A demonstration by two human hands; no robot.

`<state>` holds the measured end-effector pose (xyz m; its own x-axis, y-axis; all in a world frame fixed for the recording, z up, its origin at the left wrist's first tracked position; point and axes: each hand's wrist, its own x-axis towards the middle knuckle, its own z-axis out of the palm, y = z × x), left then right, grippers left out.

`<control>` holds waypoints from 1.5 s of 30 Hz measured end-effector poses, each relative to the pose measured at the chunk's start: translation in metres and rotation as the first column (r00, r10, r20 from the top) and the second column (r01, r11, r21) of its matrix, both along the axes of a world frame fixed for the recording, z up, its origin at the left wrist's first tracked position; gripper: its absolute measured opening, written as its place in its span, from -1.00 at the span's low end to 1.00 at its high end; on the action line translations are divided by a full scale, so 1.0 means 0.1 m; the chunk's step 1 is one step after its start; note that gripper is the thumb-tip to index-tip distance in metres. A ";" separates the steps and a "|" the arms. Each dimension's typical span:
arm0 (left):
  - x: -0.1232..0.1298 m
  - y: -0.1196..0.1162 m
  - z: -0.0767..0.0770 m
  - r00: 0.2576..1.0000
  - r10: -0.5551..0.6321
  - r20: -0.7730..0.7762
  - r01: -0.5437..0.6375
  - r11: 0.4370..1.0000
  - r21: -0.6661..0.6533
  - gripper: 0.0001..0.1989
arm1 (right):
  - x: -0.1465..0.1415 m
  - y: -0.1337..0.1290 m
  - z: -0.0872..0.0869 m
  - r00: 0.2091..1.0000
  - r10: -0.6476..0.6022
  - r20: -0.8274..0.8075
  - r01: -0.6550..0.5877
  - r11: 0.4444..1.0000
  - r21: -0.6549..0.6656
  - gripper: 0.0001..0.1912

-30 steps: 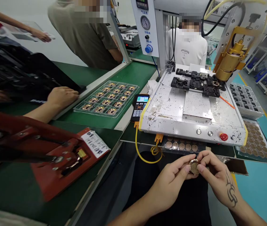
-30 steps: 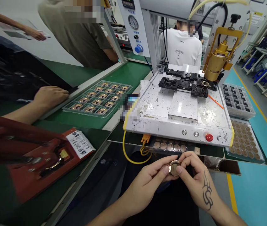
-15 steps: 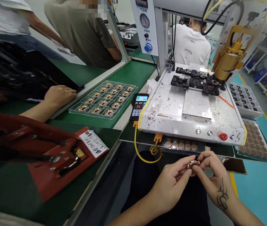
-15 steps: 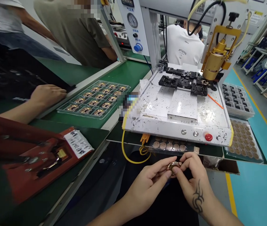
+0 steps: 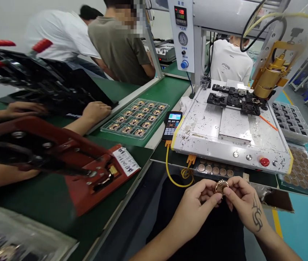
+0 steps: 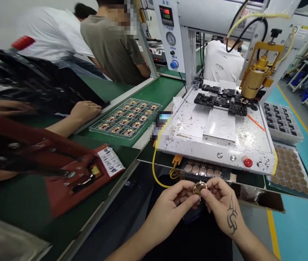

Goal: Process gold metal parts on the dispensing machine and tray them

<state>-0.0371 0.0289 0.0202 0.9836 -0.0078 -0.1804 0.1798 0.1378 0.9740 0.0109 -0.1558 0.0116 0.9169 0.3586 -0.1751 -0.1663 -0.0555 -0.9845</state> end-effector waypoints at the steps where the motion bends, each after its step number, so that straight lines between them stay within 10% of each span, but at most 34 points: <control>1: -0.01 0.01 0.01 1.000 0.008 0.013 -0.008 0.999 0.043 -0.77 | -0.01 0.04 -0.02 1.000 0.003 -0.026 -0.002 0.999 0.037 -0.59; 22: -0.24 0.21 0.14 0.986 0.122 0.112 -0.145 0.962 0.231 -0.76 | 0.01 0.22 0.09 0.967 0.233 0.100 -0.229 0.972 -0.045 -0.62; 32: -0.45 0.35 0.29 0.966 0.116 0.232 -0.197 0.910 0.366 -0.88 | 0.16 0.21 0.02 0.408 0.540 0.736 -0.295 0.841 -0.454 -0.49; 35: -0.57 0.78 0.66 0.809 0.114 0.577 -0.468 0.718 0.515 -0.91 | 0.25 0.32 -0.05 0.367 0.522 0.770 -0.257 0.852 -0.455 -0.52; 39: -0.64 1.64 1.16 0.320 -0.101 0.942 -0.918 0.214 0.334 -0.85 | 0.37 0.66 0.05 0.401 0.484 0.777 -0.313 0.870 -0.381 -0.54; 43: -0.55 2.19 1.30 0.491 -0.339 0.802 -0.839 0.064 0.541 -0.51 | 0.39 1.02 0.21 0.500 0.432 0.751 -0.326 0.897 -0.299 -0.61; 45: -0.49 2.27 1.37 0.534 -0.328 0.779 -0.804 0.088 0.589 -0.44 | 0.40 1.20 0.24 0.538 0.417 0.733 -0.336 0.903 -0.267 -0.62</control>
<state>-0.0858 0.2557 0.1567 0.5791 -0.1537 0.8006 -0.2696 -0.9629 0.0102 0.0511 -0.0360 0.0355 0.5082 0.7239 0.4666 0.6904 -0.0186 -0.7232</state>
